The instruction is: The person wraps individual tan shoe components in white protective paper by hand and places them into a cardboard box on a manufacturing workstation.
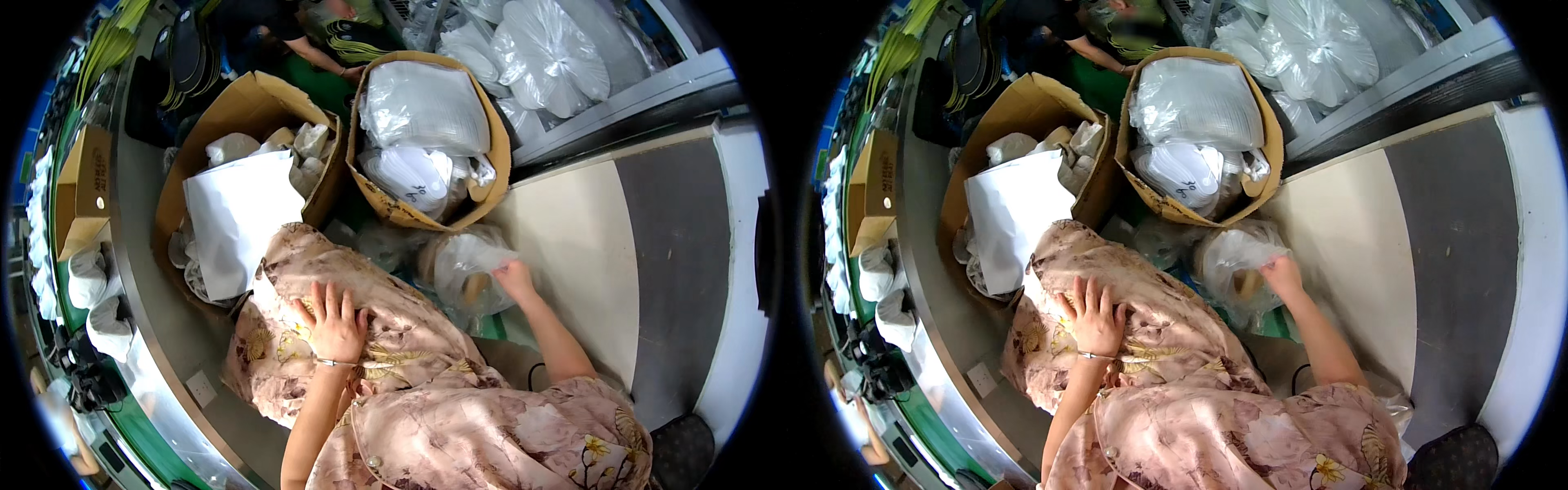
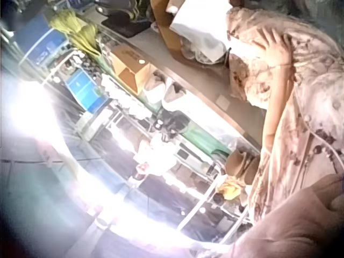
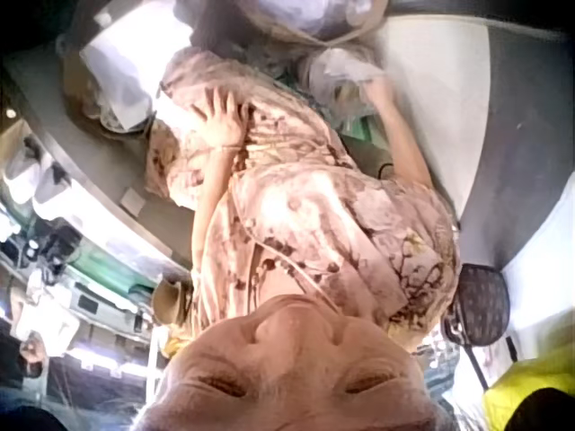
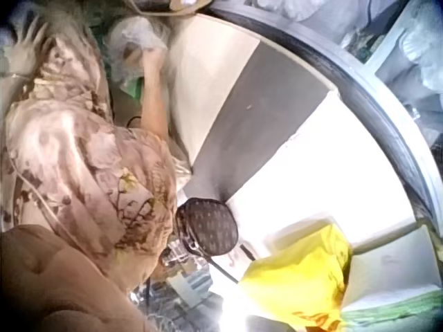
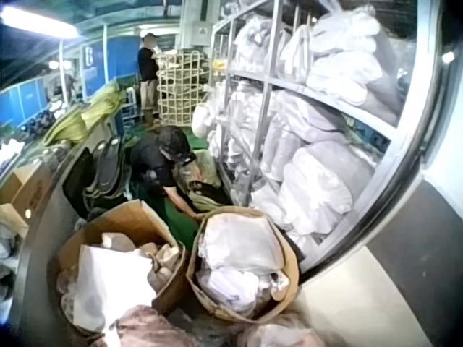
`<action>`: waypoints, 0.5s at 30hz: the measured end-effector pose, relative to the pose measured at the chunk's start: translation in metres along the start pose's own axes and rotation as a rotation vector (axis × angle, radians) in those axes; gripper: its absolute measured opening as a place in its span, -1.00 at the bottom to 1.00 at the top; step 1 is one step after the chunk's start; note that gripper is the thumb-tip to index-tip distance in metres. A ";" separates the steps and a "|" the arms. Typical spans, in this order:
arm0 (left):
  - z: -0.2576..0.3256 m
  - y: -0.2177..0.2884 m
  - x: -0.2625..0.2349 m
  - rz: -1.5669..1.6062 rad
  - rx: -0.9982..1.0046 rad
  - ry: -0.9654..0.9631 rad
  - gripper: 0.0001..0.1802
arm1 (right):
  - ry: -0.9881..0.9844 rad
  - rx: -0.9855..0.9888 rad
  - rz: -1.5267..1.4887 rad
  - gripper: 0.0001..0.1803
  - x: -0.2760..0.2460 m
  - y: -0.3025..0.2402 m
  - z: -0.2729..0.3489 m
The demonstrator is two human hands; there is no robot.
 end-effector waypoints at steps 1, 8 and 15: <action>0.000 0.006 -0.001 0.023 -0.010 0.010 -0.55 | -0.015 -0.004 0.066 -0.73 -0.007 -0.010 0.004; -0.006 -0.012 -0.002 0.148 -0.009 -0.036 -0.53 | -0.044 -0.061 0.017 -0.74 -0.023 -0.032 0.020; -0.011 0.006 -0.015 0.272 0.106 -0.061 -0.32 | -0.059 -0.174 -0.033 -0.75 -0.064 -0.094 0.084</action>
Point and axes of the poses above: each hand's wrist, its own z-axis away from the middle knuckle, its own x-axis out of the palm, y = z × x, the point moved 4 cm from there along -z, towards the middle knuckle, and after that the axes turned 8 degrees about -z, right-handed, at the moved point
